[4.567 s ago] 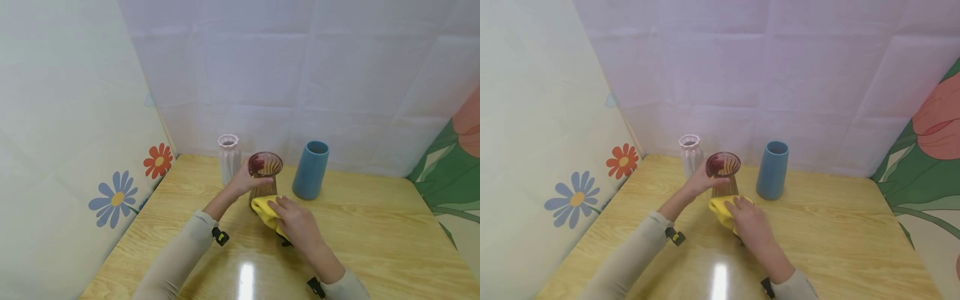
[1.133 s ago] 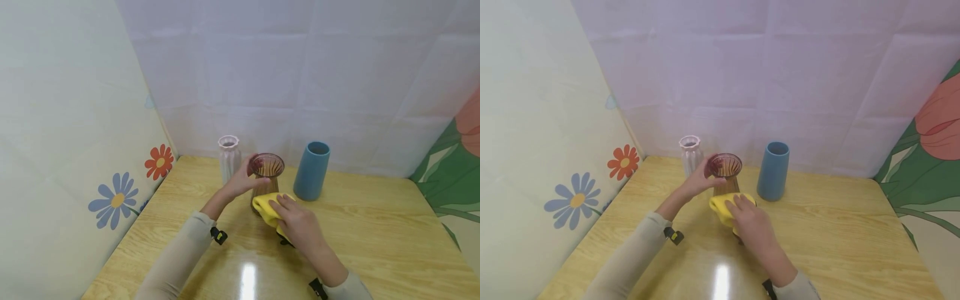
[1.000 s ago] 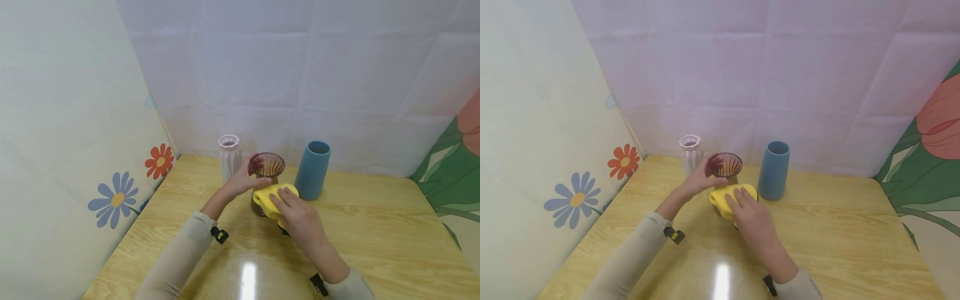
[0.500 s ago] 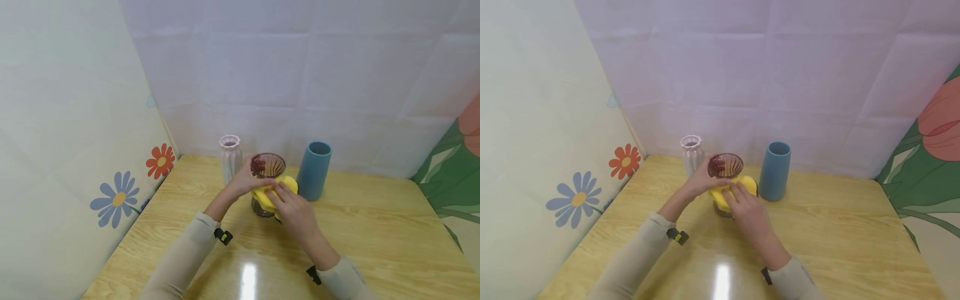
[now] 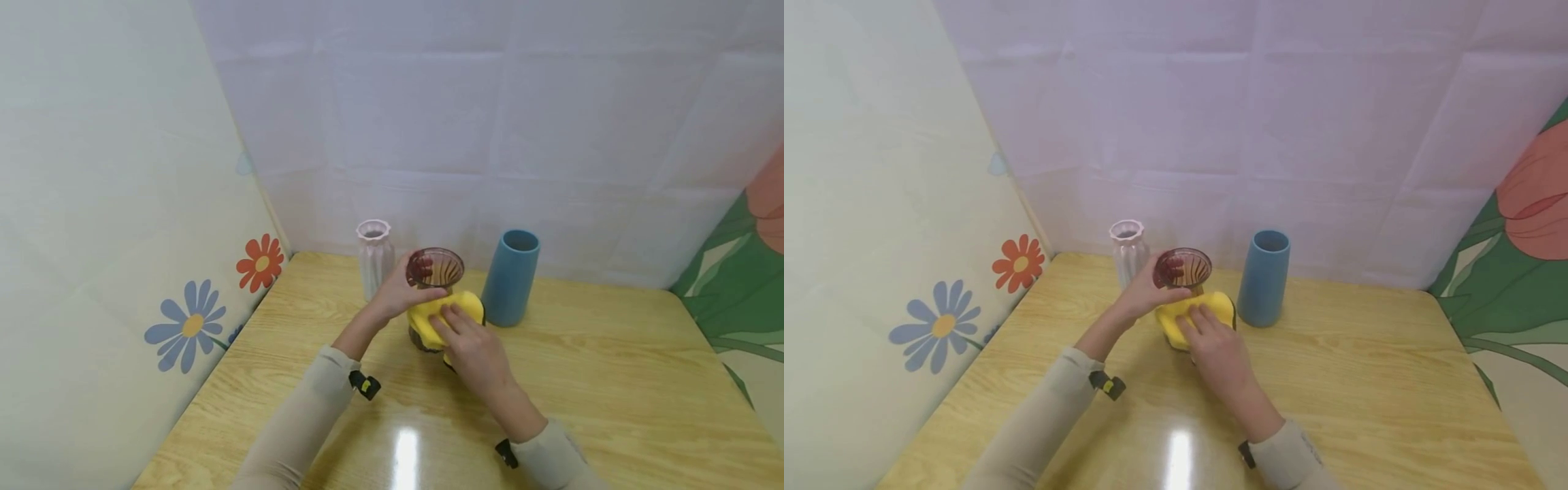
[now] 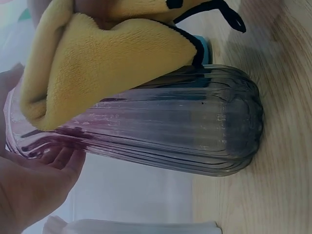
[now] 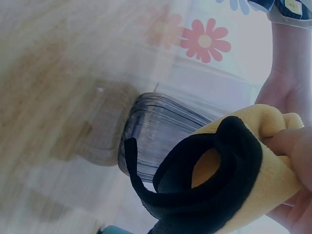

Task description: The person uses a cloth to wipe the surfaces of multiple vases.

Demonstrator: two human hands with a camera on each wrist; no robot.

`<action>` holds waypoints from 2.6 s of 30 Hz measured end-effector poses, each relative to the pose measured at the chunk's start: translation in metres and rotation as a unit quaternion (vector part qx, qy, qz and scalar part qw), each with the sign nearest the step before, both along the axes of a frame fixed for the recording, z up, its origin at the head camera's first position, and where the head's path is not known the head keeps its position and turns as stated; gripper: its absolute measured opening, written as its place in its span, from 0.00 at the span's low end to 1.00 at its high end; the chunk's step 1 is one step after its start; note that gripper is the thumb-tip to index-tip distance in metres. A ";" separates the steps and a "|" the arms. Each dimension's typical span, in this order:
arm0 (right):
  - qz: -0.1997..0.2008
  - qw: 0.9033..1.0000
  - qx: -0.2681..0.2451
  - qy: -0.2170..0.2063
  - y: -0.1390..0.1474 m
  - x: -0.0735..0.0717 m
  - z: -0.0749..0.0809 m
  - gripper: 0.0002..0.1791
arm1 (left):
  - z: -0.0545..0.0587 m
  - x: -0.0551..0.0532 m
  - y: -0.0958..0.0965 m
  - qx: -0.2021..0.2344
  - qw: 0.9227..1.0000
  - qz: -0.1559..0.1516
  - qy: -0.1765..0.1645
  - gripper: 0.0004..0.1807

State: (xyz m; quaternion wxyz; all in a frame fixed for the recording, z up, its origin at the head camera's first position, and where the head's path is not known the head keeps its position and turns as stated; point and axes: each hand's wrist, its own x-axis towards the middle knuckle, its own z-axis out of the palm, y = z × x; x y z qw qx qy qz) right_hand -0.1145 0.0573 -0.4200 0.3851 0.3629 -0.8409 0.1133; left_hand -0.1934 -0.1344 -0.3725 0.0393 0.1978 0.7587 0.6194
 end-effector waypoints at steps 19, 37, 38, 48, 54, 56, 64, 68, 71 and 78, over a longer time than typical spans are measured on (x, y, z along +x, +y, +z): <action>0.000 1.000 0.004 -0.031 -0.004 0.007 -0.017 0.27 | -0.003 -0.012 -0.010 -0.001 0.998 -0.055 0.003 0.46; -0.006 0.998 0.019 -0.055 -0.009 0.016 -0.028 0.25 | -0.001 -0.020 -0.018 -0.010 0.994 -0.106 -0.003 0.51; -0.008 0.998 0.023 -0.058 -0.010 0.016 -0.028 0.25 | -0.001 -0.021 -0.018 -0.010 0.994 -0.109 0.000 0.51; -0.023 0.994 0.051 -0.098 -0.012 0.024 -0.026 0.27 | 0.001 -0.026 -0.019 0.022 0.986 -0.166 -0.013 0.53; -0.033 0.990 0.067 -0.117 -0.014 0.026 -0.029 0.25 | 0.004 -0.030 -0.020 0.006 0.984 -0.175 -0.017 0.48; -0.033 0.990 0.068 -0.123 -0.014 0.026 -0.030 0.25 | 0.004 -0.032 -0.020 0.001 0.984 -0.180 -0.020 0.48; -0.016 0.991 0.042 -0.125 -0.008 0.027 -0.029 0.27 | -0.002 -0.028 -0.021 0.012 0.987 -0.156 -0.026 0.63; -0.008 0.995 0.000 -0.104 0.002 0.027 -0.020 0.29 | -0.005 -0.017 -0.022 -0.027 0.995 -0.097 -0.005 0.69; -0.008 0.997 -0.018 -0.078 0.011 0.026 -0.009 0.30 | -0.005 -0.006 -0.022 -0.048 0.997 -0.061 0.001 0.65; 0.018 0.998 -0.067 -0.006 0.026 0.018 0.015 0.30 | 0.005 0.008 -0.013 -0.058 0.998 0.016 -0.019 0.54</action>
